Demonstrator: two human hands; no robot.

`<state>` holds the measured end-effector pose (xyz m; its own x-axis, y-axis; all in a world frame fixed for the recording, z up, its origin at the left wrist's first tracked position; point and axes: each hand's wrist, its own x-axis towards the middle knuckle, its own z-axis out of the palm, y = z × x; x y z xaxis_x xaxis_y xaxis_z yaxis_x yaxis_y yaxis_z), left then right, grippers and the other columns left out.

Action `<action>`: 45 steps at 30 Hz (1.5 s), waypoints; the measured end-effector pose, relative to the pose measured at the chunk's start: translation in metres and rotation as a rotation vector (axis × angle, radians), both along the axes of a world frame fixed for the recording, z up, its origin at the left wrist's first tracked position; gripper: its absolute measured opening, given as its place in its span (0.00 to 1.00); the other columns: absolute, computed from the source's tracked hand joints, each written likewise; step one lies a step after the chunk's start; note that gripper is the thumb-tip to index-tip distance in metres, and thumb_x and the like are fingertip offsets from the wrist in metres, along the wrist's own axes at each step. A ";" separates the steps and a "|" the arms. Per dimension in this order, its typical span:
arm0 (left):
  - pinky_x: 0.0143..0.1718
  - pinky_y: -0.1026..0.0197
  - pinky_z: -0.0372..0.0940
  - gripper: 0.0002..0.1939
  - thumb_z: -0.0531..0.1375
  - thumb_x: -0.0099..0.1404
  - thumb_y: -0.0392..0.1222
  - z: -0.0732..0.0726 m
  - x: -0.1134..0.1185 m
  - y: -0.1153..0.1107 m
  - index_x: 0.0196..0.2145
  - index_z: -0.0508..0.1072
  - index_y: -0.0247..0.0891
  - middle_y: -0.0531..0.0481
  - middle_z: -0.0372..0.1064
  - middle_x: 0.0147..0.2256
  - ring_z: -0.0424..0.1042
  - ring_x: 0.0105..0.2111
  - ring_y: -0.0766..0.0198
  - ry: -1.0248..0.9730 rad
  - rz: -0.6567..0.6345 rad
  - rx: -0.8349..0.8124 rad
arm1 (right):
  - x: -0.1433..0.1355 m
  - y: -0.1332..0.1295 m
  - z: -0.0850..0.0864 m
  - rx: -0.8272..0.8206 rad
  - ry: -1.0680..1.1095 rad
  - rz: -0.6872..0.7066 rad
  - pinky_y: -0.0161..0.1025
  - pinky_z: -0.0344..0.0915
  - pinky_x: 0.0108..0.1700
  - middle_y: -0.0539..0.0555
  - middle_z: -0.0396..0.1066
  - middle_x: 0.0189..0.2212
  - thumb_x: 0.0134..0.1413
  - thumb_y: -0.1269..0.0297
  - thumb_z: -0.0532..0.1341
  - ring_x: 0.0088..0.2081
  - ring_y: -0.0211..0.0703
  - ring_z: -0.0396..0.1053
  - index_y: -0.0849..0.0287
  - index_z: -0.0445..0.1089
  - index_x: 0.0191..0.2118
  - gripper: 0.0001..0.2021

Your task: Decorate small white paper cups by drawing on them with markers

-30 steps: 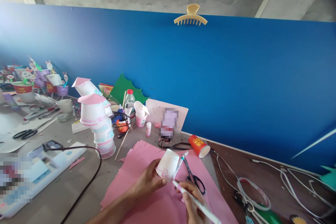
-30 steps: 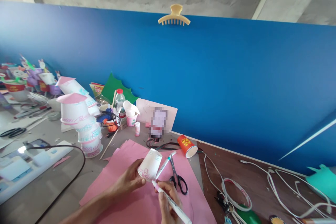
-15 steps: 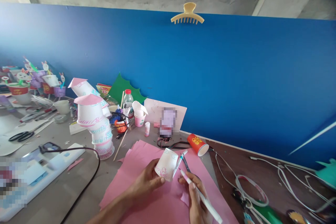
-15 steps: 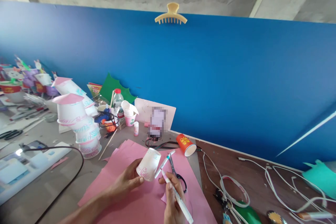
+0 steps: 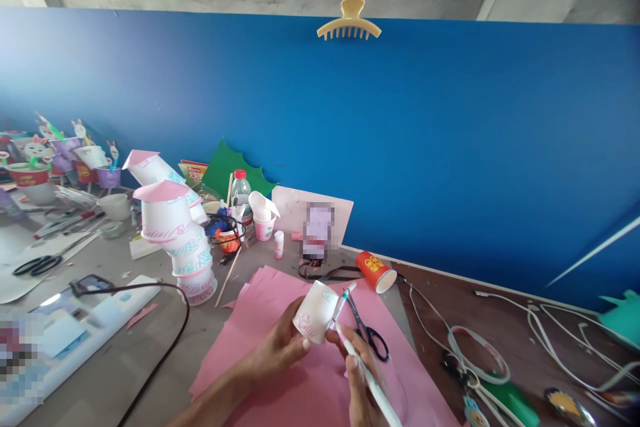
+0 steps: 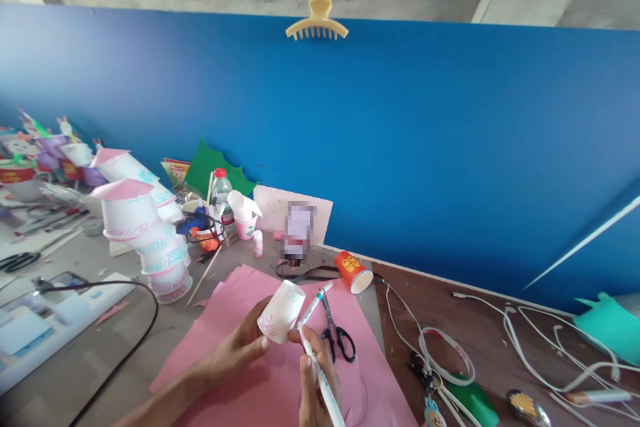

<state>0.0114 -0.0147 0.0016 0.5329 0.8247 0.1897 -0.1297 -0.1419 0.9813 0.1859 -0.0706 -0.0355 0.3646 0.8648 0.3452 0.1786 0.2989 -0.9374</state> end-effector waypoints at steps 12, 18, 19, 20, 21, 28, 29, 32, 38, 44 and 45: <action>0.52 0.48 0.61 0.41 0.63 0.58 0.61 0.002 0.008 -0.002 0.60 0.56 0.36 0.38 0.72 0.47 0.68 0.50 0.46 0.017 0.097 -0.068 | -0.009 -0.006 0.013 0.086 -0.006 0.063 0.42 0.73 0.47 0.57 0.80 0.41 0.64 0.47 0.54 0.45 0.51 0.77 0.54 0.75 0.49 0.21; 0.56 0.48 0.59 0.39 0.64 0.57 0.60 0.001 0.007 -0.003 0.60 0.58 0.40 0.39 0.66 0.56 0.65 0.55 0.47 0.000 0.129 -0.074 | -0.009 -0.008 0.015 0.129 -0.024 0.019 0.42 0.73 0.45 0.57 0.79 0.40 0.63 0.45 0.53 0.44 0.52 0.77 0.55 0.77 0.42 0.22; 0.56 0.48 0.59 0.39 0.64 0.57 0.59 0.001 0.007 -0.003 0.60 0.58 0.41 0.39 0.65 0.57 0.65 0.55 0.47 -0.004 0.121 -0.077 | -0.009 -0.008 0.015 0.119 -0.029 0.009 0.41 0.73 0.44 0.57 0.79 0.40 0.63 0.45 0.54 0.43 0.51 0.77 0.55 0.77 0.42 0.21; 0.57 0.47 0.58 0.39 0.64 0.57 0.59 0.001 0.007 -0.003 0.61 0.57 0.40 0.38 0.64 0.58 0.65 0.56 0.47 -0.004 0.115 -0.080 | -0.009 -0.008 0.015 0.104 -0.036 -0.003 0.40 0.74 0.43 0.57 0.79 0.40 0.63 0.46 0.55 0.43 0.51 0.77 0.55 0.76 0.43 0.20; 0.57 0.47 0.58 0.39 0.64 0.57 0.59 0.001 0.007 -0.003 0.61 0.57 0.40 0.38 0.64 0.58 0.64 0.56 0.46 0.000 0.112 -0.082 | -0.009 -0.008 0.015 0.088 -0.044 -0.014 0.38 0.74 0.41 0.57 0.79 0.40 0.62 0.46 0.56 0.42 0.50 0.77 0.55 0.76 0.44 0.19; 0.59 0.47 0.57 0.38 0.63 0.57 0.60 0.000 0.005 -0.001 0.60 0.58 0.43 0.39 0.62 0.60 0.62 0.58 0.46 0.023 0.111 -0.087 | -0.012 -0.004 0.018 0.139 0.047 0.084 0.37 0.73 0.40 0.54 0.78 0.40 0.60 0.47 0.58 0.41 0.48 0.77 0.52 0.74 0.41 0.15; 0.59 0.46 0.57 0.37 0.63 0.58 0.60 -0.001 0.005 -0.001 0.60 0.59 0.43 0.40 0.62 0.60 0.62 0.58 0.46 0.019 0.109 -0.087 | -0.012 -0.004 0.018 0.131 0.058 0.090 0.36 0.73 0.40 0.54 0.78 0.40 0.60 0.47 0.59 0.40 0.47 0.76 0.51 0.74 0.41 0.15; 0.59 0.46 0.57 0.37 0.64 0.58 0.58 -0.005 0.004 0.000 0.60 0.59 0.41 0.39 0.64 0.58 0.62 0.58 0.45 -0.006 0.108 -0.092 | -0.008 -0.005 0.016 0.070 0.059 0.089 0.34 0.71 0.35 0.52 0.78 0.37 0.60 0.47 0.59 0.34 0.44 0.75 0.51 0.75 0.41 0.15; 0.52 0.48 0.61 0.37 0.64 0.57 0.59 -0.002 0.006 0.002 0.58 0.61 0.39 0.40 0.69 0.50 0.66 0.51 0.47 -0.045 0.111 -0.116 | -0.003 -0.005 0.017 0.034 0.060 0.037 0.39 0.72 0.39 0.54 0.79 0.35 0.62 0.44 0.55 0.38 0.48 0.76 0.52 0.77 0.40 0.20; 0.49 0.49 0.62 0.35 0.63 0.56 0.60 0.006 0.006 0.001 0.56 0.62 0.40 0.44 0.71 0.45 0.68 0.48 0.49 -0.002 0.115 -0.118 | -0.007 -0.005 0.019 0.085 0.070 0.081 0.40 0.73 0.41 0.54 0.79 0.35 0.63 0.46 0.55 0.38 0.48 0.76 0.51 0.77 0.40 0.18; 0.49 0.49 0.62 0.35 0.63 0.57 0.60 0.007 0.007 0.000 0.56 0.61 0.40 0.44 0.72 0.45 0.68 0.48 0.49 -0.001 0.109 -0.117 | -0.008 -0.006 0.018 0.096 0.063 0.090 0.40 0.73 0.41 0.55 0.79 0.36 0.63 0.46 0.55 0.40 0.49 0.76 0.51 0.77 0.42 0.18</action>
